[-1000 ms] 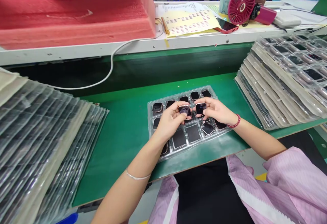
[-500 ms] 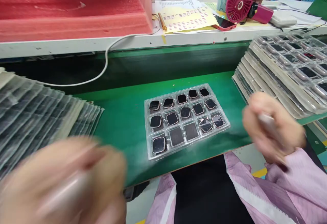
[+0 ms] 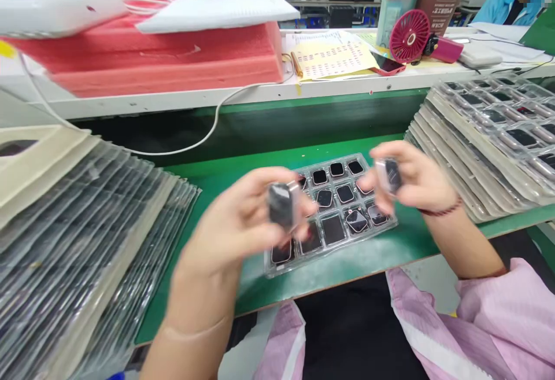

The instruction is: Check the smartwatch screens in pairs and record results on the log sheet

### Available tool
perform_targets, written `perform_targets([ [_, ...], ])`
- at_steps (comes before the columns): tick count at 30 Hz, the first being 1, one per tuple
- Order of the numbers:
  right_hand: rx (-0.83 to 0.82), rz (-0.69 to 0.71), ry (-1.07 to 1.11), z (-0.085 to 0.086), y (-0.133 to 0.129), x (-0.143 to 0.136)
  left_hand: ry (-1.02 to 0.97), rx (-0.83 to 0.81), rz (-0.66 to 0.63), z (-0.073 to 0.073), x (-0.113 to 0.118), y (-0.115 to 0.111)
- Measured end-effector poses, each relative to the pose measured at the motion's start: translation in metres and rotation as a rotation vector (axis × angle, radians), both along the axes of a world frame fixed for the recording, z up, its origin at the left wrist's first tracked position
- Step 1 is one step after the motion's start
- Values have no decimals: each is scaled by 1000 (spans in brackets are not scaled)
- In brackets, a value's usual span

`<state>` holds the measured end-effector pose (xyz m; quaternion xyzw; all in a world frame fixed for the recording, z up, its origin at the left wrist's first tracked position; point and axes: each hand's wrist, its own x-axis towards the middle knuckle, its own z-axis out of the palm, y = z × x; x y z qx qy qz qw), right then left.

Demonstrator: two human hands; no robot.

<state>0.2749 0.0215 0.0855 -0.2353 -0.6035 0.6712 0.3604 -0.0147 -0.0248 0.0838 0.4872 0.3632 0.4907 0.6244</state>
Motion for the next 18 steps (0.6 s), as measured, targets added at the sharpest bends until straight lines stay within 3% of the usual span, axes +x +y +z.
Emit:
perform_targets([
  [3,-38,-7,23,-37,34,-24,121,-13,-108,-22,26,26],
  [7,-57,-89,-102,-77,53,-36,272,-40,-8,-62,44,47],
  [10,-4,-125,-156,-85,50,-38,300,-45,68,-76,42,47],
  [18,-5,-88,-166,-86,46,-42,282,-52,99,-78,40,44],
])
